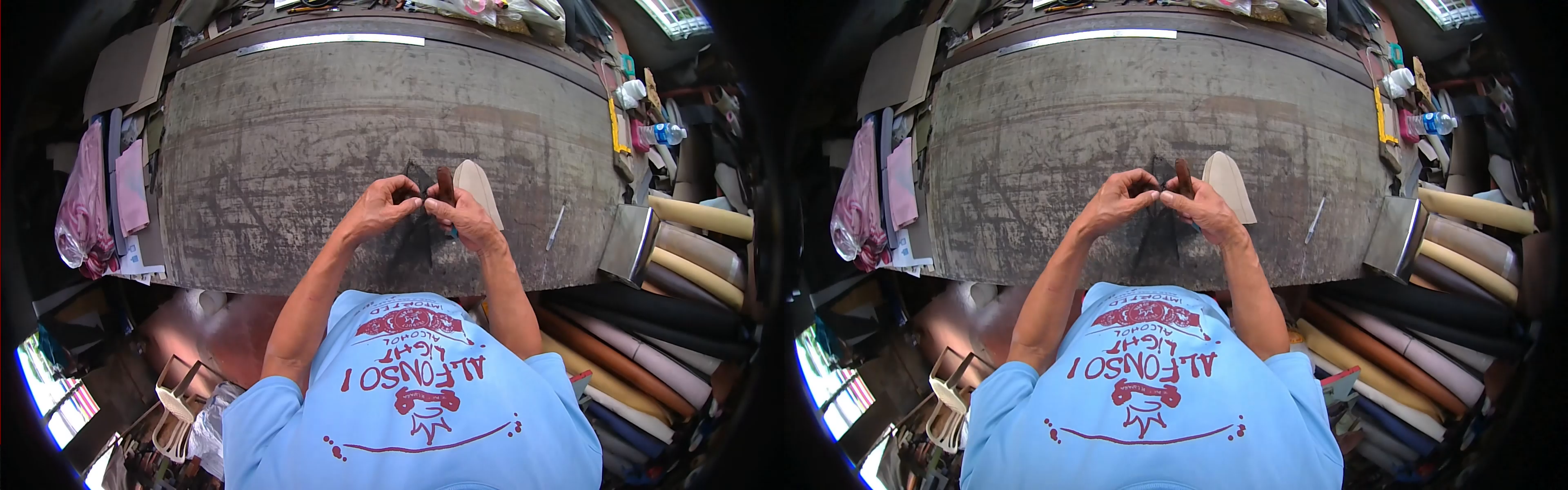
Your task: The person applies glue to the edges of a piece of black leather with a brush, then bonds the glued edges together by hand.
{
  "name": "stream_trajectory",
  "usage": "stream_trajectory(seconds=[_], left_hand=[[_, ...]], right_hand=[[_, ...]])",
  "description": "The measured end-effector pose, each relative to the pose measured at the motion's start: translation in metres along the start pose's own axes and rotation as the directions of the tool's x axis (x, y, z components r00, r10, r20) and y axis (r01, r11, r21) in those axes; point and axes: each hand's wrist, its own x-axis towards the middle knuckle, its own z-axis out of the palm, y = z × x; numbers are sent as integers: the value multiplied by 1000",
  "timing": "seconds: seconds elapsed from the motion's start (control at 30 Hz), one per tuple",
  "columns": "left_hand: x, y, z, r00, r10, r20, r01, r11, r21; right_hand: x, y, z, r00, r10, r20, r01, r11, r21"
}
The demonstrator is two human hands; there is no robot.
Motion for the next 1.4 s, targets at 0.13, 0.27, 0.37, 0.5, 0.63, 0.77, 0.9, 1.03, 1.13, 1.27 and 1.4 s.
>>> stream_trajectory(seconds=[0.13, 0.27, 0.37, 0.5, 0.63, 0.77, 0.9, 1.03, 1.13, 1.27, 1.4], left_hand=[[-1, -1, -6, 1000, 12, -2, -12, 997, 77], [-8, 2, -4, 978, 148, -149, -93, 941, 326], [-25, 0, -2, 878, 382, -289, -141, 783, 606], [-65, 41, -10, 738, 586, -334, -32, 526, 850], [-90, 72, -21, 672, 662, -331, 5, 442, 897], [-60, 52, -21, 800, 510, -316, 58, 458, 887], [16, -23, -16, 907, 294, -301, 38, 655, 754], [69, -42, -14, 923, 78, -376, 148, 831, 537], [86, -41, -18, 900, -158, -407, 291, 912, 289], [95, -51, -16, 896, -199, -398, 314, 916, 248], [96, -53, -18, 896, -240, -375, 325, 928, 182]], right_hand=[[9, -2, 8, 981, -191, -15, 183, 957, -226], [10, -8, 17, 980, -197, -13, 173, 890, -422], [20, -1, 34, 960, -275, -52, 204, 815, -543], [20, -7, 81, 945, -324, -52, 256, 827, -500], [34, 8, 105, 877, -451, 166, 469, 879, -85], [42, 4, 87, 954, -298, 43, 299, 924, -239], [92, 42, 30, 873, -414, -257, 263, 845, -466], [90, 33, 0, 819, -329, -470, 222, 937, -269], [84, 17, -9, 756, -285, -589, 398, 915, 69], [77, 5, -23, 814, -267, -516, 280, 958, -55], [89, 28, -15, 877, -305, -371, 323, 946, -15]])
